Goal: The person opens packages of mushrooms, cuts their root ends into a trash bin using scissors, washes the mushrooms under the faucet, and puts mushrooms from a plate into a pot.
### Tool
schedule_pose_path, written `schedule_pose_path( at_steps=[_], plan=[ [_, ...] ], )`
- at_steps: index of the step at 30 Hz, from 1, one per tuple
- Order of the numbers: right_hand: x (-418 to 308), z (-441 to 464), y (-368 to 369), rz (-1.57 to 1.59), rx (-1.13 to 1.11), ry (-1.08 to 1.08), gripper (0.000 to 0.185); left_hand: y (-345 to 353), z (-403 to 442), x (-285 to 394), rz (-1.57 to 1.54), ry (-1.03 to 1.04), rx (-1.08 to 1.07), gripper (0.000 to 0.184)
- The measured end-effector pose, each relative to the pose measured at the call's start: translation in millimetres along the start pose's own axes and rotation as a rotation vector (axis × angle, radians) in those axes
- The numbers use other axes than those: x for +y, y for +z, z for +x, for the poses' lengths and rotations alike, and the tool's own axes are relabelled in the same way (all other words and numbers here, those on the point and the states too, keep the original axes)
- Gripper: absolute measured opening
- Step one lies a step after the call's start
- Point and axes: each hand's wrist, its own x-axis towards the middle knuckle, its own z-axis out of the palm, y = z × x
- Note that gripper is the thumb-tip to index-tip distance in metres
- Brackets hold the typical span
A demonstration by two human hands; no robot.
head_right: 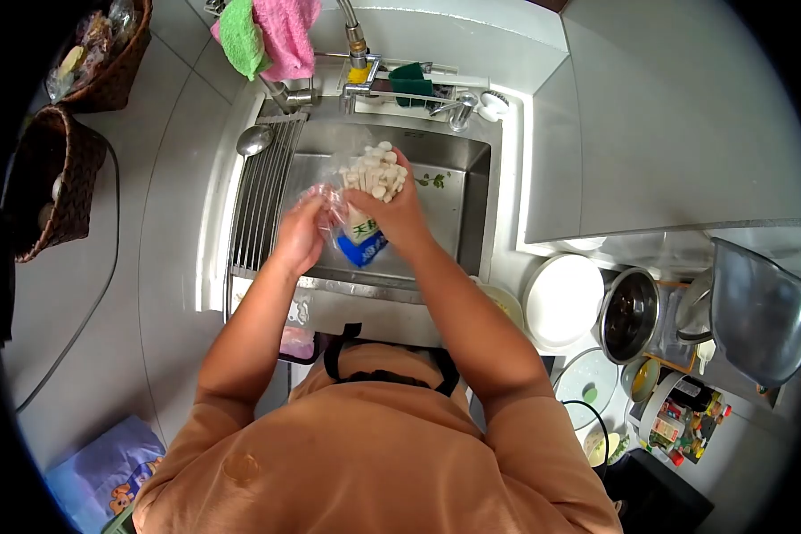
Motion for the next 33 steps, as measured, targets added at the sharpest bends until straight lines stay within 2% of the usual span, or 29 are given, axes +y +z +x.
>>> schedule_pose_path(
  at_steps=[3, 6, 7, 8, 10, 12, 15, 16, 17, 18, 20, 26, 33],
  plan=[
    [2, -1, 0, -0.052, 0.056, -0.022, 0.068, -6, 2, -5, 0.114, 0.028, -0.127, 0.021],
    [12, 6, -6, 0.135, 0.259, -0.038, 0.056, -30, 21, -24, 0.149, 0.080, 0.085, 0.015],
    [-7, 5, 1, 0.371, 0.324, -0.075, 0.043, -46, 26, -34, 0.205, 0.038, 0.145, 0.014],
    [-1, 9, -8, 0.379, 0.298, -0.050, 0.035, -63, 33, -46, 0.261, -0.011, 0.195, 0.014],
    [-13, 11, -14, 0.427, 0.413, 0.048, 0.031, -84, 35, -63, 0.339, -0.101, 0.263, 0.015],
    [-7, 22, -30, 0.520, 0.482, 0.009, 0.030, -101, 34, -72, 0.379, -0.169, 0.299, 0.018],
    [-7, 31, -47, 0.545, 0.547, 0.001, 0.029, -135, 35, -72, 0.151, -0.023, 0.353, 0.020],
    [-7, 33, -53, 0.533, 0.565, 0.007, 0.030, -127, 35, -66, -0.139, 0.159, 0.421, 0.022],
    [4, 35, -62, 0.498, 0.552, -0.018, 0.029, -135, 28, -49, -0.058, 0.170, 0.337, 0.025],
    [15, 34, -68, 0.477, 0.561, -0.003, 0.029, -132, 24, -32, -0.061, 0.241, 0.313, 0.026],
    [34, 33, -73, 0.439, 0.567, 0.032, 0.029, -132, 19, -8, -0.049, 0.248, 0.305, 0.022],
    [66, 25, -58, 0.416, 0.527, 0.072, 0.029, -141, 3, 29, -0.215, 0.264, 0.340, 0.021],
    [69, 32, 5, 0.393, 0.264, 0.221, 0.030, -157, -67, 43, -0.370, 0.380, 0.502, 0.020]
  ],
)
